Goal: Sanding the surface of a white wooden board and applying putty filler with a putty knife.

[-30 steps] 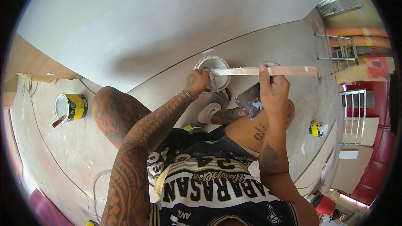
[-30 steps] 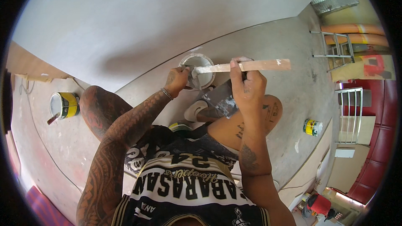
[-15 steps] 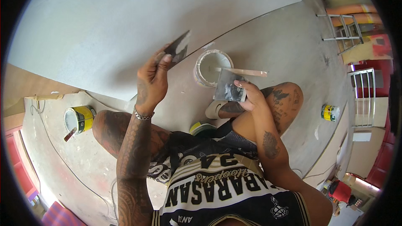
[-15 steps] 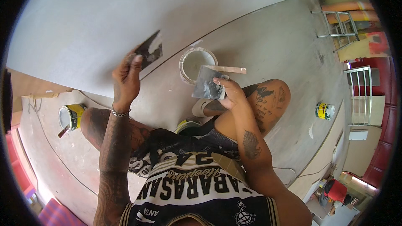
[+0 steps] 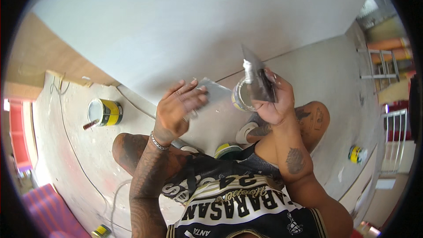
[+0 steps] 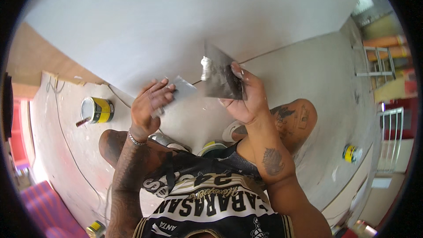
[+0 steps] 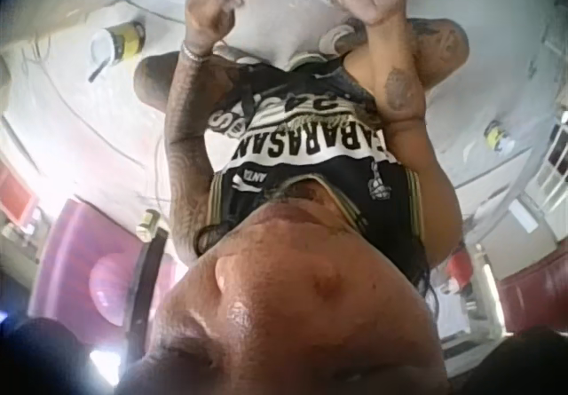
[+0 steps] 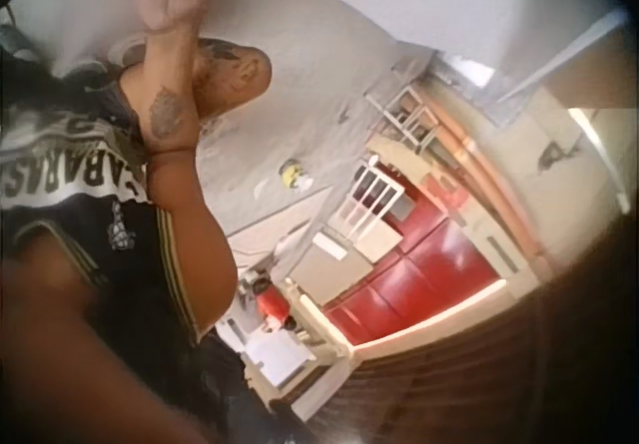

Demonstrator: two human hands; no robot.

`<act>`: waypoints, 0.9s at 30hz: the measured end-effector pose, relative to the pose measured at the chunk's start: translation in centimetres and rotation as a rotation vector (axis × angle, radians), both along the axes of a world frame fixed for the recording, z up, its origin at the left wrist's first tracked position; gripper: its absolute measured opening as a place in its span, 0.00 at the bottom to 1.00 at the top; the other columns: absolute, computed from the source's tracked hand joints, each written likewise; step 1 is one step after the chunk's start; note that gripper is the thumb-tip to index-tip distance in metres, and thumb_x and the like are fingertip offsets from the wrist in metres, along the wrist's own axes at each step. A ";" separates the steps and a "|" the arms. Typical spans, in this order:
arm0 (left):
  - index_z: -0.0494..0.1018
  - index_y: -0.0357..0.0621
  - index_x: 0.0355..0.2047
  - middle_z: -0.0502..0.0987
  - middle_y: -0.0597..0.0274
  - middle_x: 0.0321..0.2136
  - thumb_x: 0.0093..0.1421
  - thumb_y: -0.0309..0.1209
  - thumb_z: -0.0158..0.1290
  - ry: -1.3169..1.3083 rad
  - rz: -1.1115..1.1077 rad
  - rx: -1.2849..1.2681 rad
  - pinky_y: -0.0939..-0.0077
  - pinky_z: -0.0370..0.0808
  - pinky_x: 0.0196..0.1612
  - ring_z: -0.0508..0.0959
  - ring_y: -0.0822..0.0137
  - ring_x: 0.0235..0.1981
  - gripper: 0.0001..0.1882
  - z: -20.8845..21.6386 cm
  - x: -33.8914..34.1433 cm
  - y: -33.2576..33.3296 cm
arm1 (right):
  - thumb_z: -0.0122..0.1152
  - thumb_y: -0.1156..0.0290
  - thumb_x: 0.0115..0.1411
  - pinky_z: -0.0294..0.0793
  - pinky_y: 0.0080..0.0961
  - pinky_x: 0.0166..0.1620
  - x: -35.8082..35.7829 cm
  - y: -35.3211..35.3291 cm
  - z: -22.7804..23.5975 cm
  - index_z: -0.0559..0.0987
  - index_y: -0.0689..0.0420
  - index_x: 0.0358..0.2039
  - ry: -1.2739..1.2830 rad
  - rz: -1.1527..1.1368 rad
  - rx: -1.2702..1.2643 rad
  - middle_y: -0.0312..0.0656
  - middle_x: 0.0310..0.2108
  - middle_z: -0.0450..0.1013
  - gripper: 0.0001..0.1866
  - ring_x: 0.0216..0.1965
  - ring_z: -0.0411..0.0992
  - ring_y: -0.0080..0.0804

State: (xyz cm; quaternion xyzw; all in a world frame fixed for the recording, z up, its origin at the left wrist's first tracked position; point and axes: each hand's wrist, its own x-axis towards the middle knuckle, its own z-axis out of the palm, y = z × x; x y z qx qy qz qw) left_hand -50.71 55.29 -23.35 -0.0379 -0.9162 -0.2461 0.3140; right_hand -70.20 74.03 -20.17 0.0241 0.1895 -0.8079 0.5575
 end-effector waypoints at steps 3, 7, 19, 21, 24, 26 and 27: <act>0.72 0.41 0.40 0.78 0.54 0.39 0.66 0.30 0.46 0.140 0.205 1.038 0.72 0.75 0.44 0.79 0.59 0.42 0.08 -2.1 2.3 0.1 | 0.52 0.72 0.63 0.74 0.25 0.39 2.6 -2.1 0.7 0.73 0.63 0.47 0.674 -0.135 0.277 0.44 0.39 0.76 0.14 0.37 0.75 0.35; 0.69 0.38 0.42 0.76 0.61 0.33 0.66 0.33 0.46 0.126 0.216 1.991 0.69 0.79 0.40 0.79 0.66 0.34 0.11 -1.7 4.1 -0.7 | 0.58 0.81 0.53 0.70 0.35 0.52 6.7 -4.3 -1.4 0.75 0.57 0.50 1.656 -0.127 0.089 0.46 0.47 0.72 0.22 0.50 0.71 0.41; 0.70 0.33 0.43 0.77 0.59 0.32 0.62 0.32 0.52 0.057 0.271 1.761 0.72 0.79 0.34 0.79 0.68 0.30 0.14 2.3 12.5 -7.0 | 0.52 0.87 0.44 0.67 0.40 0.58 6.8 -8.4 -2.7 0.76 0.56 0.51 2.146 0.138 0.074 0.48 0.54 0.67 0.30 0.57 0.65 0.50; 0.71 0.33 0.42 0.77 0.60 0.32 0.61 0.32 0.52 -0.004 0.278 1.724 0.73 0.77 0.35 0.78 0.69 0.30 0.14 2.1 12.2 -6.9 | 0.54 0.85 0.45 0.67 0.42 0.58 7.0 -10.6 0.0 0.77 0.54 0.50 2.376 -0.009 -0.221 0.45 0.54 0.69 0.28 0.56 0.67 0.47; 0.72 0.33 0.40 0.77 0.63 0.31 0.60 0.32 0.53 -0.101 0.281 1.694 0.75 0.75 0.36 0.77 0.71 0.31 0.13 1.7 12.3 -7.0 | 0.51 0.89 0.41 0.69 0.41 0.57 8.8 -12.6 0.3 0.77 0.54 0.48 2.534 0.119 -0.385 0.42 0.50 0.72 0.31 0.55 0.68 0.46; 0.73 0.35 0.38 0.76 0.64 0.31 0.60 0.31 0.53 0.056 0.420 1.633 0.76 0.74 0.34 0.76 0.72 0.30 0.11 1.0 13.1 -8.0 | 0.53 0.87 0.41 0.68 0.39 0.58 7.9 -13.3 -1.1 0.76 0.54 0.48 2.498 0.122 -0.383 0.41 0.49 0.73 0.30 0.53 0.69 0.48; 0.73 0.38 0.37 0.76 0.64 0.30 0.60 0.30 0.51 0.285 0.493 1.591 0.77 0.74 0.31 0.76 0.71 0.28 0.09 -0.7 14.9 -9.1 | 0.52 0.87 0.43 0.67 0.35 0.58 7.3 -13.5 -1.4 0.76 0.54 0.49 2.411 0.333 -0.274 0.42 0.49 0.73 0.29 0.53 0.69 0.46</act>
